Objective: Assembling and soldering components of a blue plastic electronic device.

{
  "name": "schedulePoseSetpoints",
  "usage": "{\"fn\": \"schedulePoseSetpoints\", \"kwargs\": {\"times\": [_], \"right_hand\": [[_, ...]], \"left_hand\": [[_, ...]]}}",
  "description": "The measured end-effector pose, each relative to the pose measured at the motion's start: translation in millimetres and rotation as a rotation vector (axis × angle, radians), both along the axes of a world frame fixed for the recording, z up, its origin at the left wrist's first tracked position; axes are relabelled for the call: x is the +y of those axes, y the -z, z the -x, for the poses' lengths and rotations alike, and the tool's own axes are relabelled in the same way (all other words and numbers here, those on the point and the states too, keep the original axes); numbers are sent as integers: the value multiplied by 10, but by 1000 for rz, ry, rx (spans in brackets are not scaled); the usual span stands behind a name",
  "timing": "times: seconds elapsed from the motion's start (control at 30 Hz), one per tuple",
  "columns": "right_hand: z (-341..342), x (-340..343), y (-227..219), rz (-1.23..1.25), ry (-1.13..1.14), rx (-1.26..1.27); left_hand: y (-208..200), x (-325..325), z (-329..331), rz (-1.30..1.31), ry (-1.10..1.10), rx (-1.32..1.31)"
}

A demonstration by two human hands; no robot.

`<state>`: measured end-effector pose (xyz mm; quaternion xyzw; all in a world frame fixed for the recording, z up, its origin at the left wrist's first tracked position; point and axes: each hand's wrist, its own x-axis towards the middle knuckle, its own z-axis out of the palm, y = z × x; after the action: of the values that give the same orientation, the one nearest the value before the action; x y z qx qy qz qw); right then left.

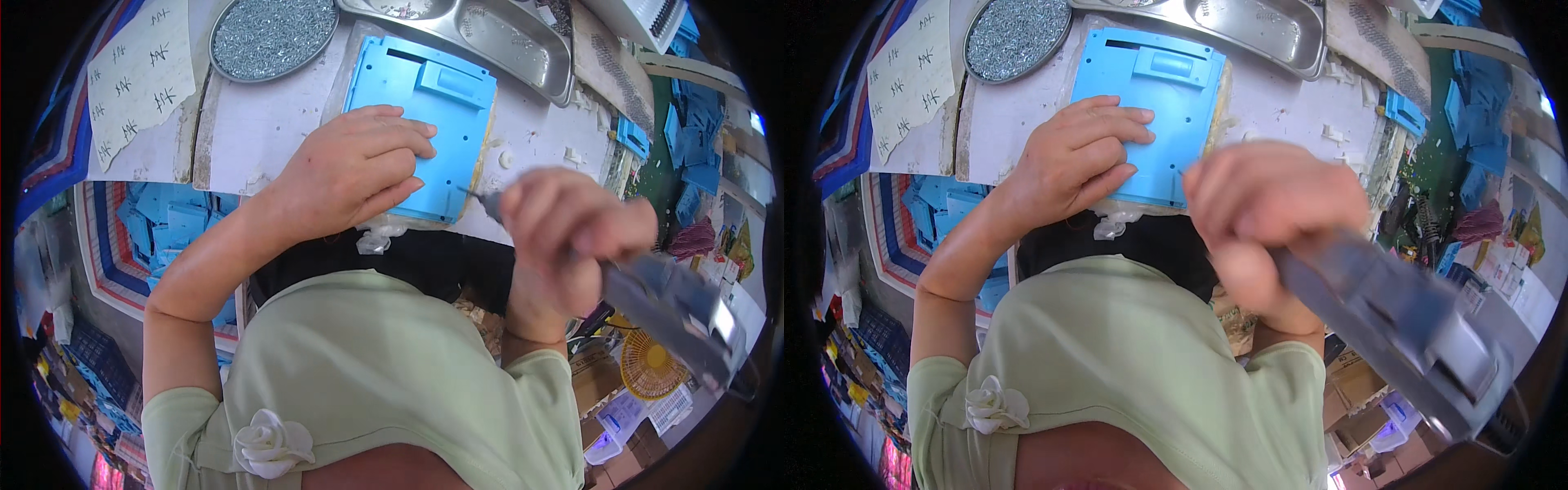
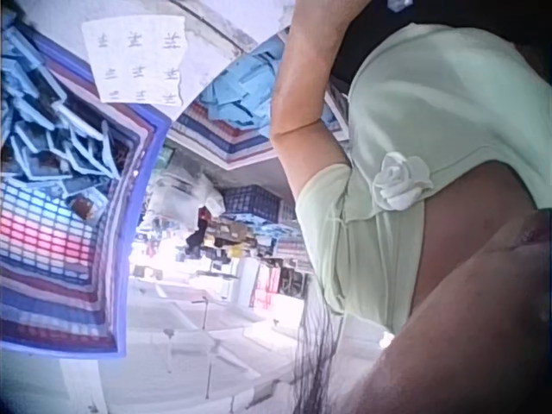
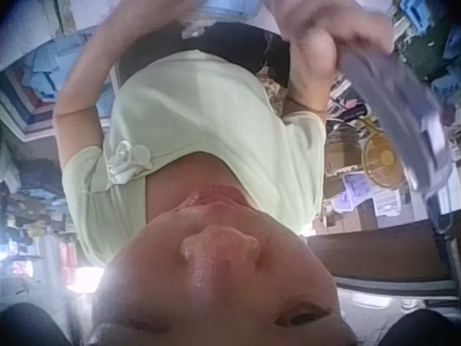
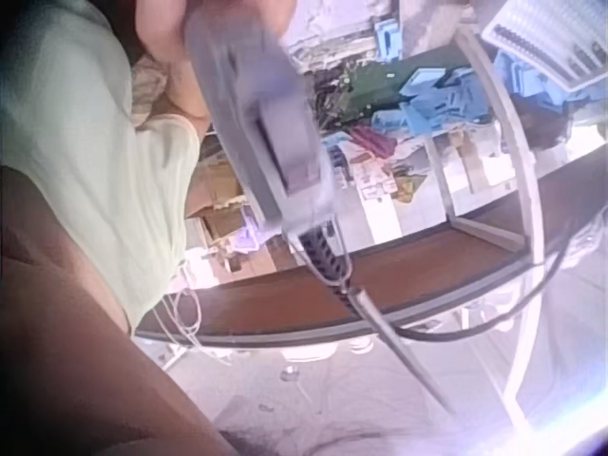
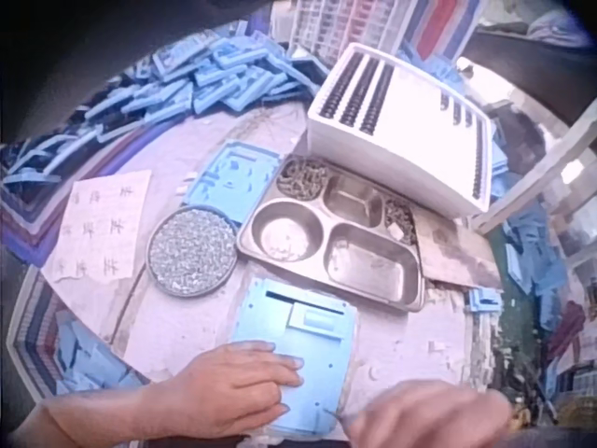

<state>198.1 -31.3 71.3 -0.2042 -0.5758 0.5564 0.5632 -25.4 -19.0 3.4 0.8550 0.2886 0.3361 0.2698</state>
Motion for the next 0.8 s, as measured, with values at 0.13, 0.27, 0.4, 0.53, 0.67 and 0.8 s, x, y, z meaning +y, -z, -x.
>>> {"fn": "schedulePoseSetpoints", "kwargs": {"times": [0.13, 0.27, 0.4, 0.53, 0.67, 0.8], "right_hand": [[109, 16, 180, -118, 35, -106], [118, 127, 160, -143, -45, -136], [14, 392, 131, -117, -8, -19], [-1, 453, 224, -183, -36, -119], [17, 525, 247, -183, -112, -119], [-49, 525, 2, -86, -70, 47]], "left_hand": [[40, 9, -15, -1, 4, -15], [45, -2, 1, 3, 0, -12], [22, 0, 6, 30, 18, -22], [40, -9, -14, 38, -3, -24], [43, -22, -9, 58, -10, -21], [-3, -35, 26, 104, -17, -48]]}}
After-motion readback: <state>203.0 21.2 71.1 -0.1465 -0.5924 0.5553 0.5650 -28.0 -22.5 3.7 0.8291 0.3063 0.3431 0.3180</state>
